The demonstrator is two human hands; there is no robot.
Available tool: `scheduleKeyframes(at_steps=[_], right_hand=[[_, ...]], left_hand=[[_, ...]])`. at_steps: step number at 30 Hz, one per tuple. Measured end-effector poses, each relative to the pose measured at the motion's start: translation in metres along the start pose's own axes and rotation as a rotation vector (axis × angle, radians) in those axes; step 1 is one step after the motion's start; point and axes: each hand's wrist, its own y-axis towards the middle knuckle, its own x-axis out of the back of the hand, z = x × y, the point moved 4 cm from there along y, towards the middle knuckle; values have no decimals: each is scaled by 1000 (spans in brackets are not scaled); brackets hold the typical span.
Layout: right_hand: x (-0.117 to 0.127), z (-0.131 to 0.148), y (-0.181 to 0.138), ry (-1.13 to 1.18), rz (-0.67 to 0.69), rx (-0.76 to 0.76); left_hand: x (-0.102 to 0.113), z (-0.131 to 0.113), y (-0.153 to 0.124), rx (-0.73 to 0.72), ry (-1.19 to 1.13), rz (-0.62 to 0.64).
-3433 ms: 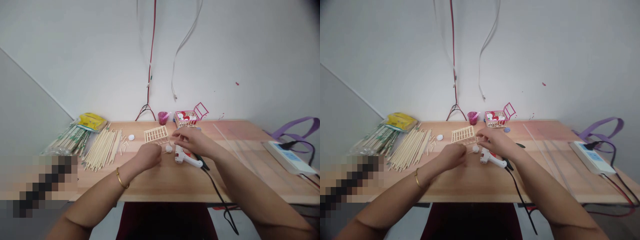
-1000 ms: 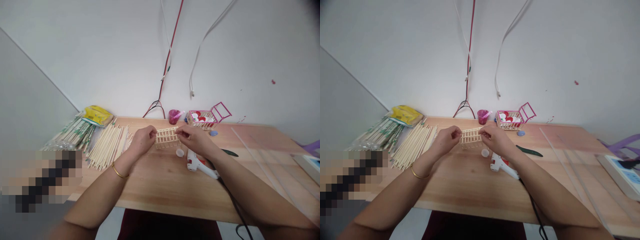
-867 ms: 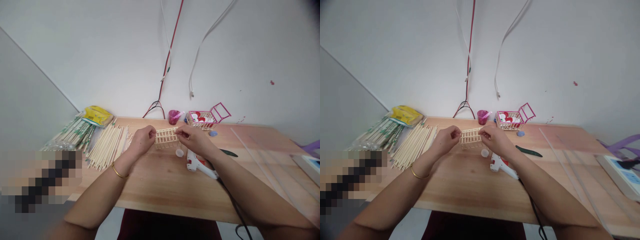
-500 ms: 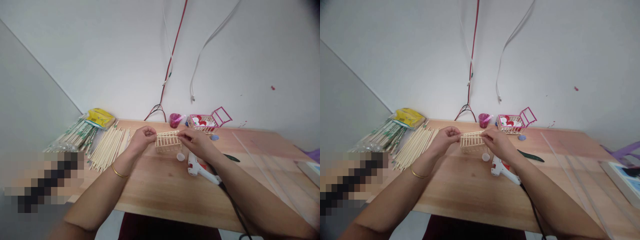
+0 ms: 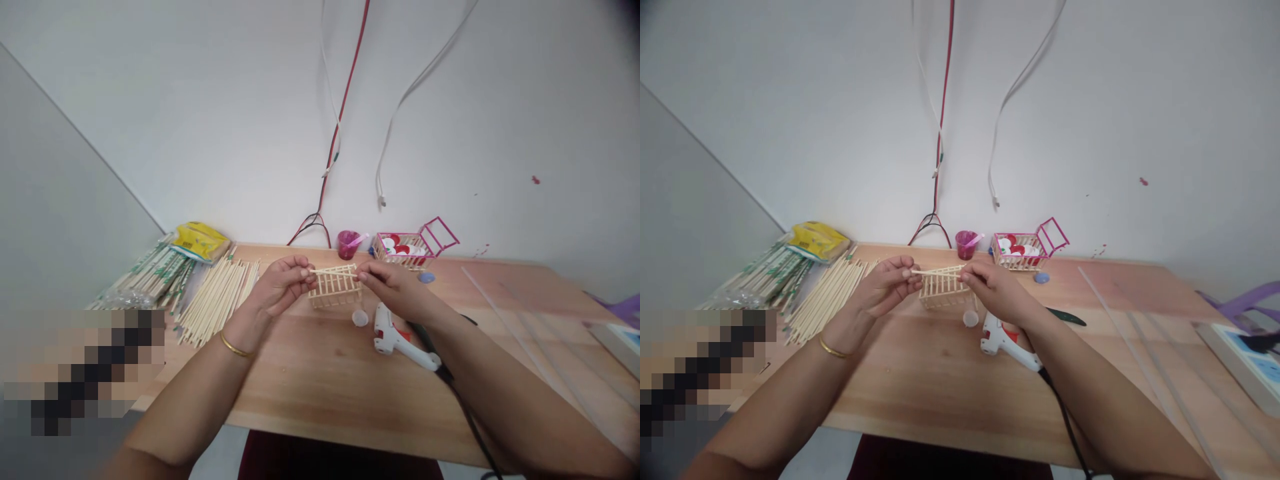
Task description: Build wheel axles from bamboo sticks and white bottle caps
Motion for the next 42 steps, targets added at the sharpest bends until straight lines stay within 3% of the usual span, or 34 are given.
scheduleKeyframes(at_steps=[6,11,19,26,29,32,34,38,40,42], right_hand=[[-6,7,-9,213,98,-161],[-5,19,-16,313,25,-238],[13,25,-13,249,-69,-183],[11,23,-11,201,-78,-145],[12,19,-11,202,-93,-136],[19,19,-12,136,-101,-125],[26,22,-14,38,-90,-72],[26,32,-18,-168,-38,49],[19,35,-20,-214,-24,76],[11,38,-20,-222,-19,95]], left_hand=[[-11,-5,-8,-36,-63,92],[-16,1,-10,-26,0,164],[-19,2,-10,-42,-35,185],[-23,3,-12,-34,-40,202],[-22,3,-14,-9,35,236],[-20,0,-16,-6,257,285],[-19,-7,-16,-119,417,240],[-28,-22,-21,-622,945,49],[-42,-17,-27,-816,1239,77],[-52,-6,-30,-886,1417,153]])
